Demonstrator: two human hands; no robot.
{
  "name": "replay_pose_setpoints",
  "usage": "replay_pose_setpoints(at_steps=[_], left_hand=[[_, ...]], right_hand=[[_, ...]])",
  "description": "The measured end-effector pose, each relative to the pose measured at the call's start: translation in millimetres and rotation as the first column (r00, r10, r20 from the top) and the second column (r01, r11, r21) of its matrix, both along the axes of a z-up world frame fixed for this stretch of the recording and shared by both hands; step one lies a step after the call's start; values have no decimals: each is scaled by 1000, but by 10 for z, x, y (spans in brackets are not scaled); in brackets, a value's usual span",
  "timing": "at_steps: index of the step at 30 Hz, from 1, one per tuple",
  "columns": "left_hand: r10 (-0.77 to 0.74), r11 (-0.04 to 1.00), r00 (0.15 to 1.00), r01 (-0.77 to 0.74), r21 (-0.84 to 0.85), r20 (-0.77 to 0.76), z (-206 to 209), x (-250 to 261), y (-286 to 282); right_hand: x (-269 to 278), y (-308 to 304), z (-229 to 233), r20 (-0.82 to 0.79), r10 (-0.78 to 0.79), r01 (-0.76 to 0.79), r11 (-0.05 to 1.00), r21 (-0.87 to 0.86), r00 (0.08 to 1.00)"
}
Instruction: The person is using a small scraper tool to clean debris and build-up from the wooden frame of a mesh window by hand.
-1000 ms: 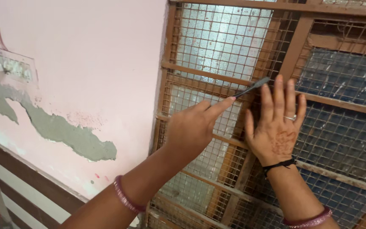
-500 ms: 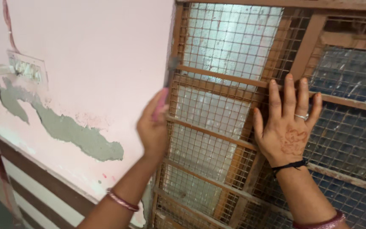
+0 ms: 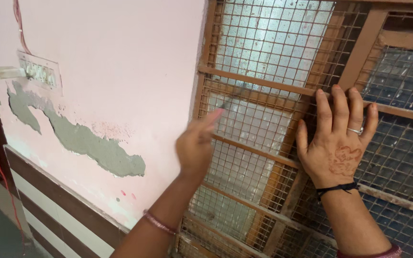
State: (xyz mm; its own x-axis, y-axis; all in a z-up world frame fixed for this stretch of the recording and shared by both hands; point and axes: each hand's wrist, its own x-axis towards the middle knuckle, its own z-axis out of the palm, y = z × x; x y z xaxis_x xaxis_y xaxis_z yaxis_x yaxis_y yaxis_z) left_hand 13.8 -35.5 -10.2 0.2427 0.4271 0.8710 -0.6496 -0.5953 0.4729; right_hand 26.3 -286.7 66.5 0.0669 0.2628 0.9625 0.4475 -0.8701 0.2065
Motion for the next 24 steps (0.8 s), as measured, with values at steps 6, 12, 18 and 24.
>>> replay_pose_setpoints(at_steps=[6,12,18,24], left_hand=[[-48,999,947,38,39,319,-224,-72,-61],[80,915,994,-105,390,80,-57,40,-254],[-77,997,966,67,49,246,-143,-7,230],[-167,983,976,153,104,140,-189,-178,-72]], right_hand=[[-64,38,49,43,-77,78,997,-24,996],[-175,84,90,-31,138,-137,990,30,990],[-77,38,29,-8,86,-86,996,14,996],[117,-92,-77,173,-335,354,931,-87,926]])
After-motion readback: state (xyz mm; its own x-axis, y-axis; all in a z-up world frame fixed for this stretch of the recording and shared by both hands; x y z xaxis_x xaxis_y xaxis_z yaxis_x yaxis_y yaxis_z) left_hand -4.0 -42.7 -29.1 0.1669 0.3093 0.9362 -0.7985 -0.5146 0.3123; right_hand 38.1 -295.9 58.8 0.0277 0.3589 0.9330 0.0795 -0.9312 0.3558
